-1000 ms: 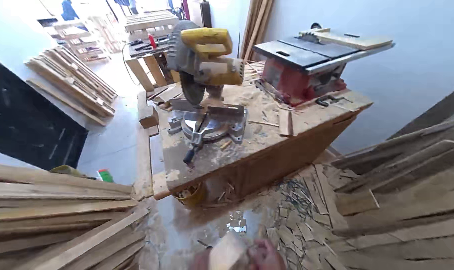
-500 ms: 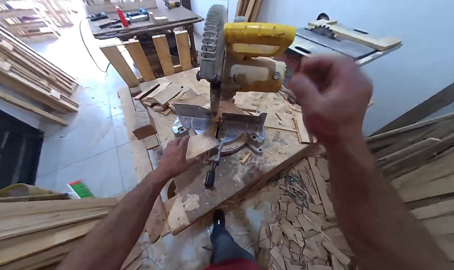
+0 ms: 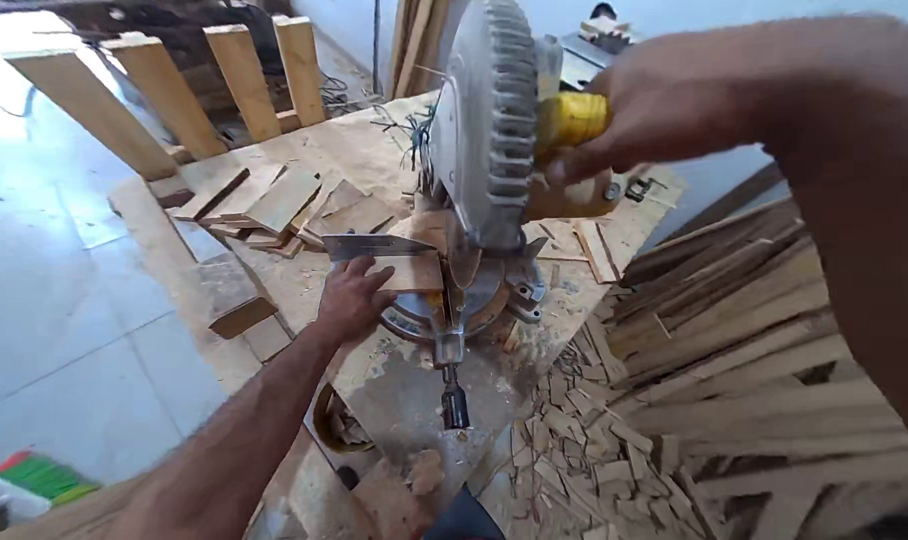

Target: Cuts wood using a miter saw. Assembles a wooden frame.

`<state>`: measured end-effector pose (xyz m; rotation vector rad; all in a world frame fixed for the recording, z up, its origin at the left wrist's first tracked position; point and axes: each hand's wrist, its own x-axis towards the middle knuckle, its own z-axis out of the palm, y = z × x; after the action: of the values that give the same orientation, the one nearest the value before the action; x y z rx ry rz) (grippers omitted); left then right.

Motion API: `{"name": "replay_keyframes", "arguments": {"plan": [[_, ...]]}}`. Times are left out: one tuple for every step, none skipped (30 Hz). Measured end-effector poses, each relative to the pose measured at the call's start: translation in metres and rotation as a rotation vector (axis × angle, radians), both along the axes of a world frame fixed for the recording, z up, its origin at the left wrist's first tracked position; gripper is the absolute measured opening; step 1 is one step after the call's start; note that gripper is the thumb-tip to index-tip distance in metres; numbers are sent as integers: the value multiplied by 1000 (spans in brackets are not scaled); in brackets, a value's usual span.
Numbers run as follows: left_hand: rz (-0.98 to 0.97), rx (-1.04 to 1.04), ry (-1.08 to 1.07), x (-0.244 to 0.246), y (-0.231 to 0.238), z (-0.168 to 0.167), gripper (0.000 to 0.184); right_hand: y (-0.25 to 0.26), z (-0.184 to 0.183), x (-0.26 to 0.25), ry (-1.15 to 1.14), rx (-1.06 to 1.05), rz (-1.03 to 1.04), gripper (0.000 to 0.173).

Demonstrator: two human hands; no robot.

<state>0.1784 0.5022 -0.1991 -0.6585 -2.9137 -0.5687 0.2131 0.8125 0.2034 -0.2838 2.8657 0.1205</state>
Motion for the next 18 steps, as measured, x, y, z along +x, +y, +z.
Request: {"name": "replay_keyframes", "arguments": {"plan": [[-13, 25, -3, 0, -1, -2, 52, -1, -9, 8, 18, 11, 5, 49], [-21, 58, -9, 2, -2, -5, 51, -4, -19, 19, 45, 24, 11, 45], [-29, 92, -10, 1, -4, -4, 51, -8, -30, 29, 97, 49, 17, 40], [-34, 118, -18, -1, -5, -3, 50, -11, -40, 39, 141, 73, -5, 35], [-35, 141, -31, -2, -7, -1, 49, -12, -51, 47, 182, 88, -28, 30], [-35, 150, -48, -2, -8, 1, 49, -13, -62, 53, 217, 97, -50, 27], [-39, 161, -52, -2, -8, 2, 49, -14, -70, 59, 238, 101, -75, 24], [-42, 170, -42, -3, -9, 0, 50, -16, -75, 63, 246, 107, -99, 23], [-42, 181, -29, -3, -9, -3, 50, -18, -79, 67, 255, 111, -114, 22], [-46, 193, -10, -2, -8, -5, 51, -19, -83, 71, 268, 111, -120, 22], [-56, 204, 8, -2, -8, -8, 51, -19, -87, 74, 289, 111, -111, 23], [-70, 217, 28, -3, -7, -9, 52, -19, -91, 77, 311, 116, -100, 23], [-82, 221, 51, -4, -7, -11, 53, -19, -95, 80, 327, 111, -90, 25], [-83, 220, 67, -5, -6, -13, 53, -18, -100, 81, 350, 106, -67, 25], [-76, 215, 72, -4, -6, -14, 53, -16, -105, 83, 376, 102, -42, 26], [-66, 215, 75, -4, -6, -15, 53, -13, -112, 84, 412, 103, -11, 26], [-54, 213, 74, -4, -5, -15, 52, -11, -117, 85, 442, 94, 13, 27], [-43, 212, 69, -4, -4, -14, 51, -9, -123, 87, 472, 79, 40, 27]]}}
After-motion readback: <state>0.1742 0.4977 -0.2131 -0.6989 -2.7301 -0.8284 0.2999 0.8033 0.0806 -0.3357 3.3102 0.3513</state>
